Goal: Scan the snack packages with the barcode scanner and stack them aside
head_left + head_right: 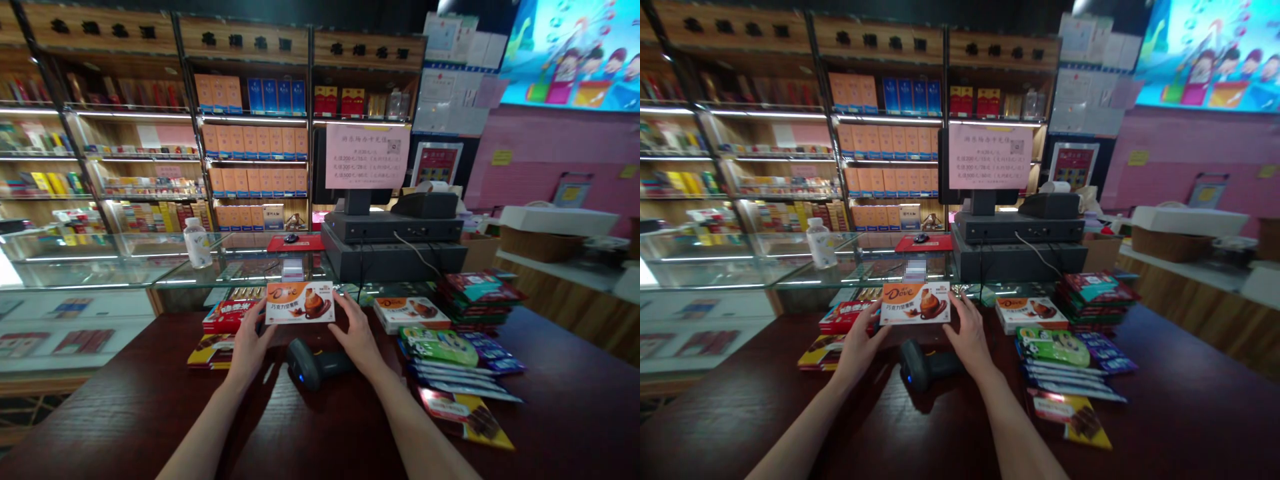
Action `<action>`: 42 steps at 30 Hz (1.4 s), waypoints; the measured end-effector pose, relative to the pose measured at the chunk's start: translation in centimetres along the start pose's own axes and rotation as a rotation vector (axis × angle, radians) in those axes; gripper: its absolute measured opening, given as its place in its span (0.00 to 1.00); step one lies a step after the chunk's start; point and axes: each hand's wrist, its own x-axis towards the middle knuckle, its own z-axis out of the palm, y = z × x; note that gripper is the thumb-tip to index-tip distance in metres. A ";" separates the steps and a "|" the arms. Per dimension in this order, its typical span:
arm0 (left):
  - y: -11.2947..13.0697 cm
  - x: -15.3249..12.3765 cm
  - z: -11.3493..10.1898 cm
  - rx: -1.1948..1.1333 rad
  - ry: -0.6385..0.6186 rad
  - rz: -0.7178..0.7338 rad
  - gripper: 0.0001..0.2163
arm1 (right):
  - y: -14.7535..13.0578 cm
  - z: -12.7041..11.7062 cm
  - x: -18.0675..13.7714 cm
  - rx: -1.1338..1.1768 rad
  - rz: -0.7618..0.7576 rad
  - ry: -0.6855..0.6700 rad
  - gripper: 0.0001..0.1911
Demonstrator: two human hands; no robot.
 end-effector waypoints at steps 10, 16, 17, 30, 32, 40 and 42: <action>-0.1 -0.3 0.0 0.016 -0.029 0.016 0.28 | 0.1 -0.3 -0.1 -0.043 -0.030 0.032 0.34; 0.1 -0.3 -0.2 0.078 -0.035 0.081 0.36 | -0.4 -0.6 -0.2 0.105 0.044 0.009 0.34; 0.2 -0.3 -0.3 0.092 -0.035 0.094 0.37 | -0.4 -0.6 -0.3 0.144 0.061 -0.003 0.35; 2.0 -0.5 -0.4 0.048 -0.154 0.169 0.46 | 0.7 0.3 -0.5 0.067 0.003 -0.101 0.43; 2.2 -0.6 -0.5 0.052 -0.173 0.166 0.46 | 0.9 0.4 -0.6 0.029 -0.013 -0.096 0.42; 2.4 -0.4 -1.1 0.082 -0.127 0.169 0.42 | 0.7 1.1 -0.7 -0.025 -0.103 -0.098 0.38; 2.2 -0.3 -1.1 0.053 -0.095 0.204 0.42 | 0.5 1.2 -0.7 -0.028 -0.109 -0.092 0.37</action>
